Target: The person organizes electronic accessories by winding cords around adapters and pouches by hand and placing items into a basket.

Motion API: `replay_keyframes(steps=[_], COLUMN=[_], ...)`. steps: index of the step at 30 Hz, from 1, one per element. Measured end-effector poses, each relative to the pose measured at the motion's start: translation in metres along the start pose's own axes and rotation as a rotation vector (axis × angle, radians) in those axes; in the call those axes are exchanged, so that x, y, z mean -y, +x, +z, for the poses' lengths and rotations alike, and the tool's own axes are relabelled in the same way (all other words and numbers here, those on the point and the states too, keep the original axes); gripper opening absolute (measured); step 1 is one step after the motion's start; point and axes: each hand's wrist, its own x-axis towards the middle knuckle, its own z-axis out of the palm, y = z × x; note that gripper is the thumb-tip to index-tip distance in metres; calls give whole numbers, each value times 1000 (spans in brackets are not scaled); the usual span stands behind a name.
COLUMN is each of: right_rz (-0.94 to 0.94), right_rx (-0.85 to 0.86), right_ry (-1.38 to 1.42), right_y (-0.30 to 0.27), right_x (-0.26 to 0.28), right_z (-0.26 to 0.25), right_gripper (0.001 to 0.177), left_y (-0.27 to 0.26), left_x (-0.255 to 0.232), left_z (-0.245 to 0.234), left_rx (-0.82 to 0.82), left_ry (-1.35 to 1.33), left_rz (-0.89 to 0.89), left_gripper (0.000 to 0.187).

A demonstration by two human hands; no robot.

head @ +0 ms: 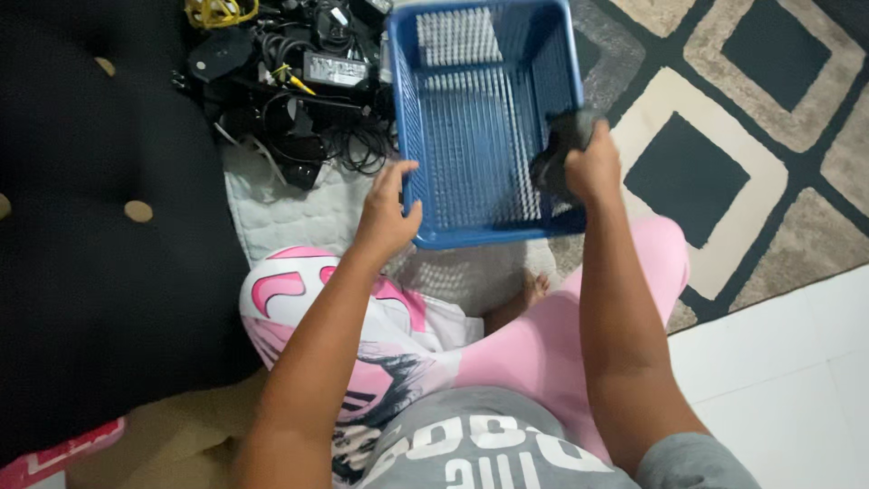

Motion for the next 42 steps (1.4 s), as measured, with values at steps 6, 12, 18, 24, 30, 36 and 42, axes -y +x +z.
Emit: replay_keyframes(steps=[6, 12, 18, 24, 30, 36, 42], right_rz=[24, -4, -75, -17, -181, 30, 189], right_rx=[49, 154, 180, 316, 335, 299, 380], right_ry=[51, 405, 273, 454, 398, 262, 186], right_y=[-25, 20, 96, 183, 241, 205, 145], right_x=[-28, -30, -24, -23, -43, -40, 13], right_z=[31, 25, 21, 4, -14, -72, -23], right_gripper=[47, 38, 44, 61, 63, 75, 77], left_y=[0, 33, 112, 221, 290, 280, 219], left_x=[-2, 16, 12, 33, 33, -43, -12], left_z=[-2, 19, 27, 52, 93, 104, 55], left_rx=[125, 100, 39, 216, 216, 371, 349], left_ry=[-60, 87, 407, 413, 279, 438, 487], left_rz=[-284, -375, -287, -406, -461, -711, -950], left_gripper=[68, 73, 72, 85, 78, 97, 106])
